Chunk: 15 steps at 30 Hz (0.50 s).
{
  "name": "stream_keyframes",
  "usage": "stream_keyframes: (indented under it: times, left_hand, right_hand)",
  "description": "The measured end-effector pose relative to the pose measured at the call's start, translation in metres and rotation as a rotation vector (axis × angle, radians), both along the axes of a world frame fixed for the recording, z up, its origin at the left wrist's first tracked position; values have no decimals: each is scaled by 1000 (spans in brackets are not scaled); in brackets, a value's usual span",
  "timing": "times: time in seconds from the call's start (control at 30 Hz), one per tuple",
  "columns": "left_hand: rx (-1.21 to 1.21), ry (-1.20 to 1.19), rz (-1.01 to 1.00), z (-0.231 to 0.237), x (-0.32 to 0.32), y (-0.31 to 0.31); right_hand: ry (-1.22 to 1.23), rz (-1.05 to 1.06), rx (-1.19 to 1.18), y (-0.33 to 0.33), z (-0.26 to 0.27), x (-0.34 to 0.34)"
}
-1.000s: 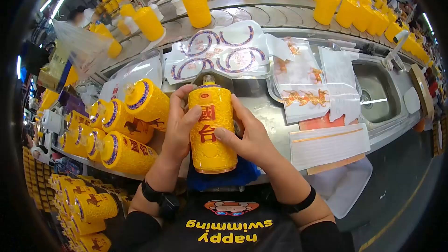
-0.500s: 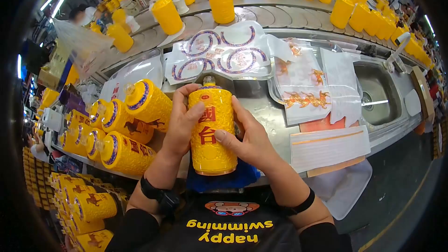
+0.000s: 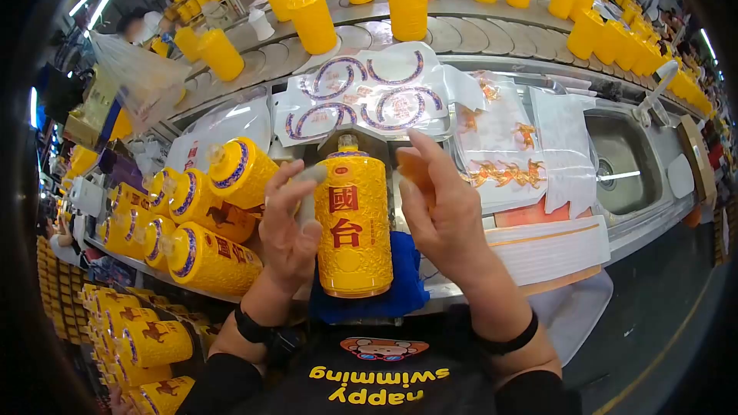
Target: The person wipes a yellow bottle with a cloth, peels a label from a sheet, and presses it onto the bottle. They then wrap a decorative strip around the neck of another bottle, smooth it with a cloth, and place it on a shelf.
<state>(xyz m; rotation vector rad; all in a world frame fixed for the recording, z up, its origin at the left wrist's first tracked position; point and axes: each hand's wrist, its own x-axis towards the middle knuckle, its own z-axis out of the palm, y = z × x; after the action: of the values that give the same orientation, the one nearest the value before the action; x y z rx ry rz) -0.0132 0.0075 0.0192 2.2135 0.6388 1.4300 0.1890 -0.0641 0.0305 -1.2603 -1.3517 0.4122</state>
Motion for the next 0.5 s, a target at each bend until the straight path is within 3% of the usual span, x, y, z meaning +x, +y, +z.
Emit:
stream_keyframes:
  times: [0.1,0.13,0.23,0.27,0.37,0.4,0.43,0.5]
  left_hand:
    - [230,186,-48,-1,-10,1]
    - [216,162,-34,2,-6,-2]
    - [240,182,3,-2,-10,-3]
    - [235,180,8,-3,-11,-2]
    - [223,199,11,-6,-12,-3]
    - [230,216,0,-4,-13,-3]
    - [238,230,-11,-3,-14,-2]
    - [214,216,-72,3,-15,2]
  right_hand:
    - [-235,159,-60,19,52,-3]
    - [-284,263,-36,33,47,-1]
    - [-606,105,-29,69,52,9]
    - [-613,147,40,71,62,10]
    - [-534,462,-103,74,65,-1]
    - [-510,265,-180,75,63,-1]
    - [-638,33,17,84,52,8]
    - [-427,-4,-118,74,55,18]
